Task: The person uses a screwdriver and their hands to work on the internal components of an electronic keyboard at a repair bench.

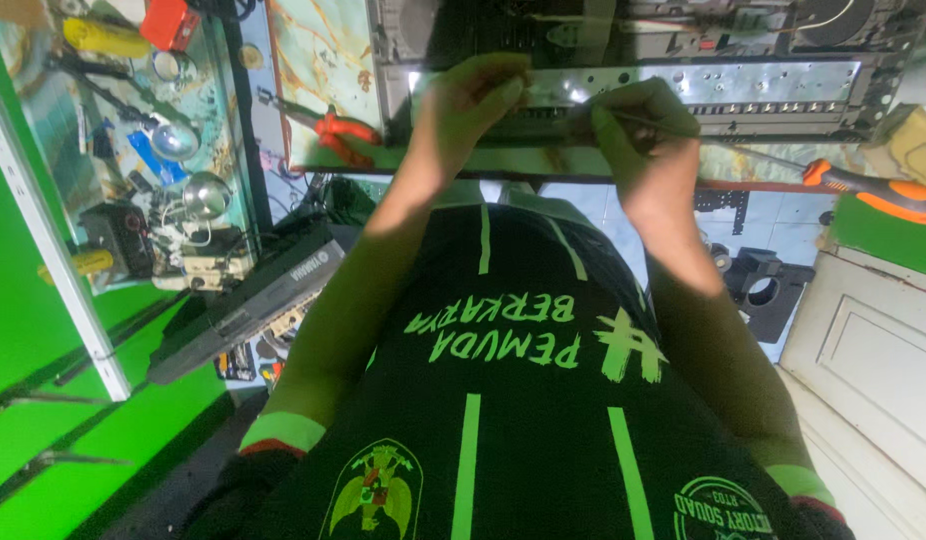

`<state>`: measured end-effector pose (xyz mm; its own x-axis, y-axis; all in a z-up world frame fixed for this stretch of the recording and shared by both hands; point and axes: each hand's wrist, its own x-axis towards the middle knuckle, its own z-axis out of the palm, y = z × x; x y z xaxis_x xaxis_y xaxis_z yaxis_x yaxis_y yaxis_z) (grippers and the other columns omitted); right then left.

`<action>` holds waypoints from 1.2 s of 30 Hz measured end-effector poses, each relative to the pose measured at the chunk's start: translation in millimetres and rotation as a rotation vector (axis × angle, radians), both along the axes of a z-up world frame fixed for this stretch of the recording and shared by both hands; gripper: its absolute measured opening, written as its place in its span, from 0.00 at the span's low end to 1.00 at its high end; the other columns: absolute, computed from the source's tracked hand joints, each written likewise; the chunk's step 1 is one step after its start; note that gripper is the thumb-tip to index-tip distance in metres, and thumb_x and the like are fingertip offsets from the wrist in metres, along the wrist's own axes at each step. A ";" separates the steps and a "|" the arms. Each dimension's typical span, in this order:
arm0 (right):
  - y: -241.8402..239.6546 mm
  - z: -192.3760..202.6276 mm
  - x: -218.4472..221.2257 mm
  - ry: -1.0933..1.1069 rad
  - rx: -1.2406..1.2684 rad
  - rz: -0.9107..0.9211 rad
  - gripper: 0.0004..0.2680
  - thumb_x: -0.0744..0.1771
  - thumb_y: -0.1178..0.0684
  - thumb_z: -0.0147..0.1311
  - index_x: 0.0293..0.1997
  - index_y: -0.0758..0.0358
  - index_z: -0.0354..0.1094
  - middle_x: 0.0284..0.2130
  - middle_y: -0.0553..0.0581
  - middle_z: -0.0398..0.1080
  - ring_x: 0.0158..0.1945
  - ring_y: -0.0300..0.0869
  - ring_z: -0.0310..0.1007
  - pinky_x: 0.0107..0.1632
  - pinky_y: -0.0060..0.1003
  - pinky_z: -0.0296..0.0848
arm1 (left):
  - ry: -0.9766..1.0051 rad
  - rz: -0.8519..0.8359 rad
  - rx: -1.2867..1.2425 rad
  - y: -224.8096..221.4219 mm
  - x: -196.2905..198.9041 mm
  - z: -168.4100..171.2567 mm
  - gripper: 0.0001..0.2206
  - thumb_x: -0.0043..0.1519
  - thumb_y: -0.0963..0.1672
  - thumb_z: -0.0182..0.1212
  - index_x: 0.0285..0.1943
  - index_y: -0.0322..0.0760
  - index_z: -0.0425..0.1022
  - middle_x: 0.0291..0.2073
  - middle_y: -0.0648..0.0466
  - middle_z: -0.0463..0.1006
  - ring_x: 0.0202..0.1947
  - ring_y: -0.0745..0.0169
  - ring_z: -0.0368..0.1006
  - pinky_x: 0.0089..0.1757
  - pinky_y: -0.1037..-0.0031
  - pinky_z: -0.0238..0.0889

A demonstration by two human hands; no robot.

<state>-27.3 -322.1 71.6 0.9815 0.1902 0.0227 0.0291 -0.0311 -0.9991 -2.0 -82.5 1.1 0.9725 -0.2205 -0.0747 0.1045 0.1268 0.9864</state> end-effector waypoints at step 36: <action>8.2 -104.3 7.8 0.164 0.047 -0.172 0.03 0.74 0.64 0.53 0.51 0.73 0.65 0.44 0.63 0.77 0.49 0.43 0.81 0.57 0.38 0.82 | -0.726 -0.255 1.047 15.8 -1.6 -95.6 0.17 0.67 0.46 0.59 0.62 0.35 0.74 0.65 0.47 0.71 0.66 0.48 0.63 0.65 0.52 0.50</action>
<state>-19.5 -313.9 -32.7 0.9906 0.0229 -0.1349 -0.1354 0.0250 -0.9905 -3.6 -66.8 -94.5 0.8026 -0.5618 0.2005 -0.5855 -0.6775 0.4451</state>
